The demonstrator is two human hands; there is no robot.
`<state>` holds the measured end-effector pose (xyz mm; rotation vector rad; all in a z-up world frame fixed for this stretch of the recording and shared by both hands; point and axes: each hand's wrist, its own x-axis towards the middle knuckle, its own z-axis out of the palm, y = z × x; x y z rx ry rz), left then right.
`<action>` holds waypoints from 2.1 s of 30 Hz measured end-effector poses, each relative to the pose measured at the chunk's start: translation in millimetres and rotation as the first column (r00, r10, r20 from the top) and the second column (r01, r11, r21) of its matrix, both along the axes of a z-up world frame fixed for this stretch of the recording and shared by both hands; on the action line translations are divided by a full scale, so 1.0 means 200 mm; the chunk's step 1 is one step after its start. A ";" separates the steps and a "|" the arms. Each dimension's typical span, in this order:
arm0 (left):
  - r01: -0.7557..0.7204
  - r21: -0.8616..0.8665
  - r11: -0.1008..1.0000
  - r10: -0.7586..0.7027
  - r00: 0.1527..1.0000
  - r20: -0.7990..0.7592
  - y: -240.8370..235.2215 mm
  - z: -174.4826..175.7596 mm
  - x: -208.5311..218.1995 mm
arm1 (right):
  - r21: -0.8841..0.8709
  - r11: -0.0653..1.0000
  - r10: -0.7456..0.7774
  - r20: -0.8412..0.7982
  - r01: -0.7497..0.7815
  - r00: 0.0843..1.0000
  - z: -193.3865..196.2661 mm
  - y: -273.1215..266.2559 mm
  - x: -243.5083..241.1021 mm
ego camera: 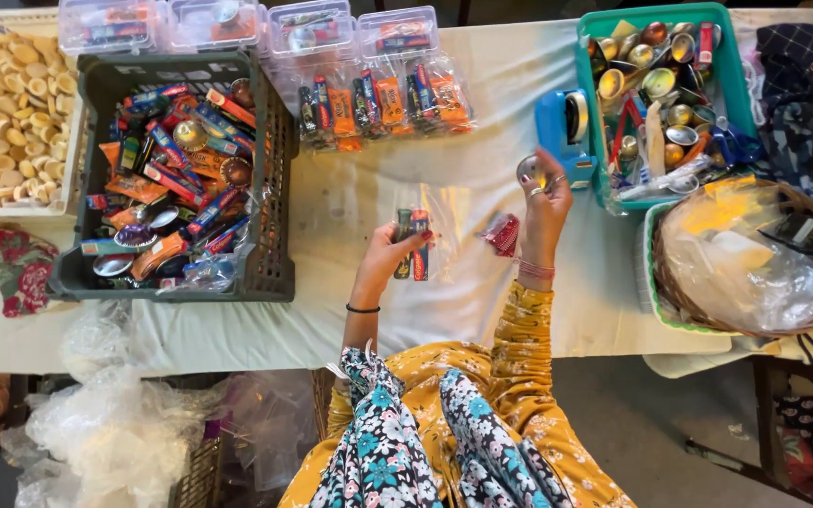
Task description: The person wipes small metal cups and colorful boxes with a red cloth on a table. They then place the cleaned items into a clear plastic bag and set the bag aside.
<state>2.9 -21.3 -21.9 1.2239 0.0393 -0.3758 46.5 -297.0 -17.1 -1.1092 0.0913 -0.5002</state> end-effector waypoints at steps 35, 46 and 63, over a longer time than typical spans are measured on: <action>0.215 0.037 0.976 -0.216 0.976 0.015 0.01 0.21 -0.05 | -0.680 0.466 0.537 -0.291 -0.566 0.792 0.64 0.17 -0.26; 0.156 -0.202 0.967 -0.122 0.978 0.172 0.04 0.18 -0.01 | -0.882 0.451 0.329 0.024 -0.134 0.944 0.83 0.24 -0.33; -0.106 -0.260 0.960 0.177 0.947 0.266 0.03 0.41 -0.09 | -0.561 0.747 0.427 -0.008 -0.357 0.904 0.85 0.25 -0.34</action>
